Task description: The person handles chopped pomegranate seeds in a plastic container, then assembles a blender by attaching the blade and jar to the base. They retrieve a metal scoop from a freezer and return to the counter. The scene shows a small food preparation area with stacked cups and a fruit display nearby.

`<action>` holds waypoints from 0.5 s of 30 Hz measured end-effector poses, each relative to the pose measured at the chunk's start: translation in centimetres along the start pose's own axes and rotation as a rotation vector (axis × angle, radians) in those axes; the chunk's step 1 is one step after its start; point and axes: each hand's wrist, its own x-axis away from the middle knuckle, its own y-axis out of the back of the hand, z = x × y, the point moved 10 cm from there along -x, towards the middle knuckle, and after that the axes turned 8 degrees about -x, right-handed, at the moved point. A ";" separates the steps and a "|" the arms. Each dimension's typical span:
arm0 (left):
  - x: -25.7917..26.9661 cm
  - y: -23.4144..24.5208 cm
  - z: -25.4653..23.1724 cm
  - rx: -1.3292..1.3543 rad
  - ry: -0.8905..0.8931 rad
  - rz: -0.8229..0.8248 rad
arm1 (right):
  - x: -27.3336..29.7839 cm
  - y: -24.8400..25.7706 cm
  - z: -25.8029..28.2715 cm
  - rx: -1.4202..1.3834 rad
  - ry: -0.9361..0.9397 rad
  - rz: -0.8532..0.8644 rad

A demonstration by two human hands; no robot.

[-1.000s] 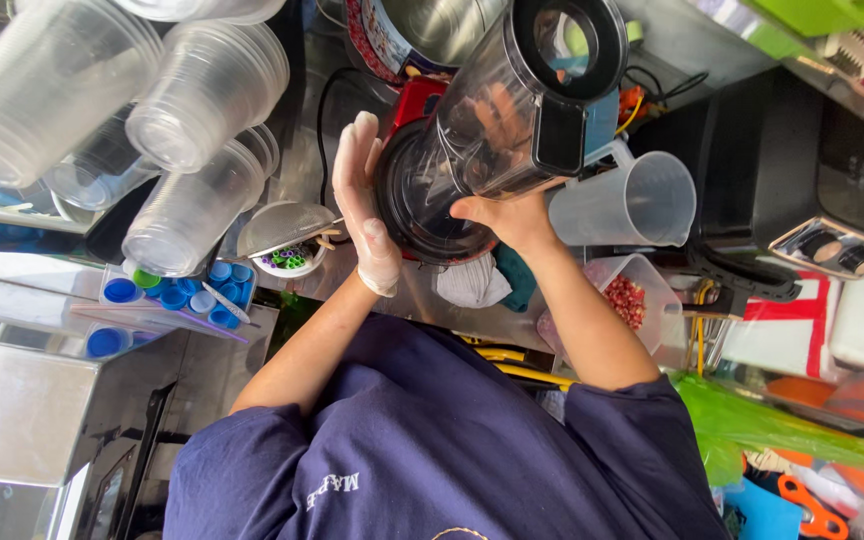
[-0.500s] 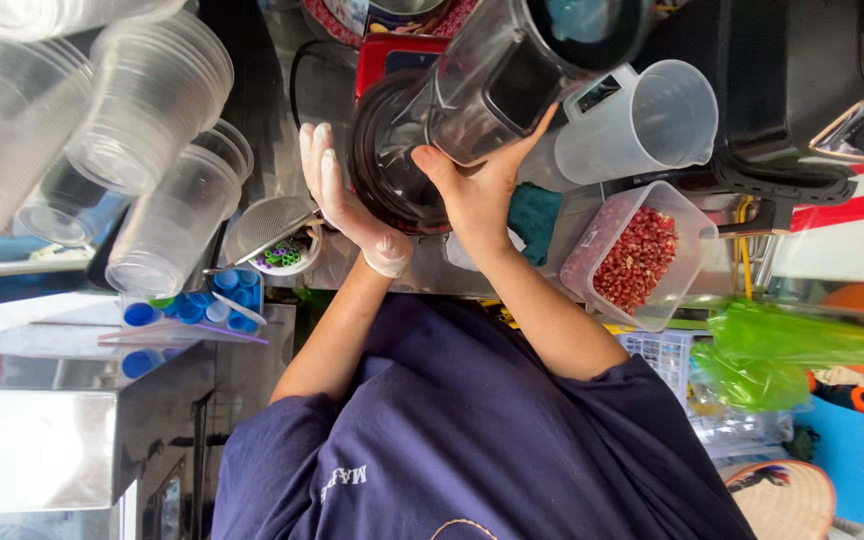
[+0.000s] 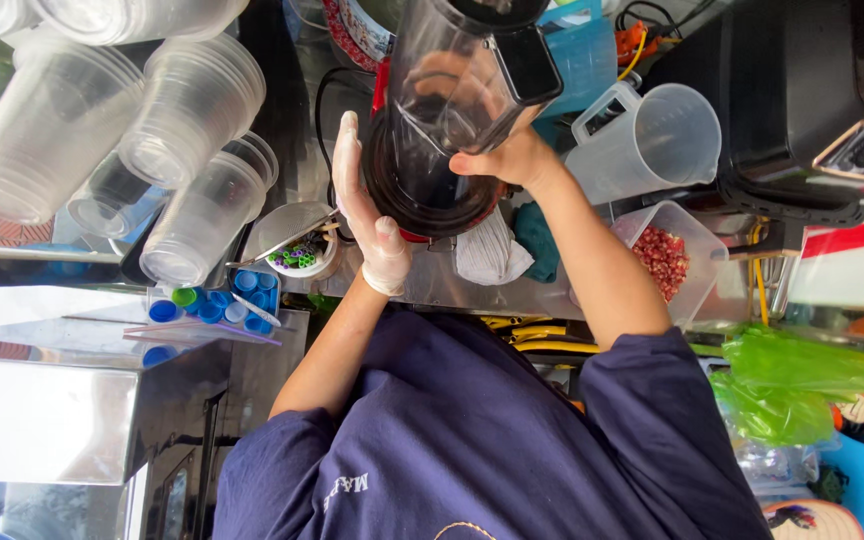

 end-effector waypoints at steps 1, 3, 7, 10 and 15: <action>-0.1 0.0 0.0 -0.002 0.009 -0.002 | -0.9 -0.1 -0.5 0.009 -0.080 0.061; -0.1 0.3 0.2 0.034 0.070 -0.019 | -2.6 -1.5 1.1 -0.050 0.004 0.282; 0.2 0.2 -1.1 -0.014 0.024 -0.022 | -4.4 -3.1 3.4 0.008 0.145 0.536; 0.5 -0.1 -2.1 -0.100 -0.046 -0.049 | -5.5 -3.3 3.3 -0.246 0.028 0.620; 2.9 0.2 -2.8 -0.247 0.001 -0.106 | -6.8 -3.7 3.9 -0.413 0.017 0.842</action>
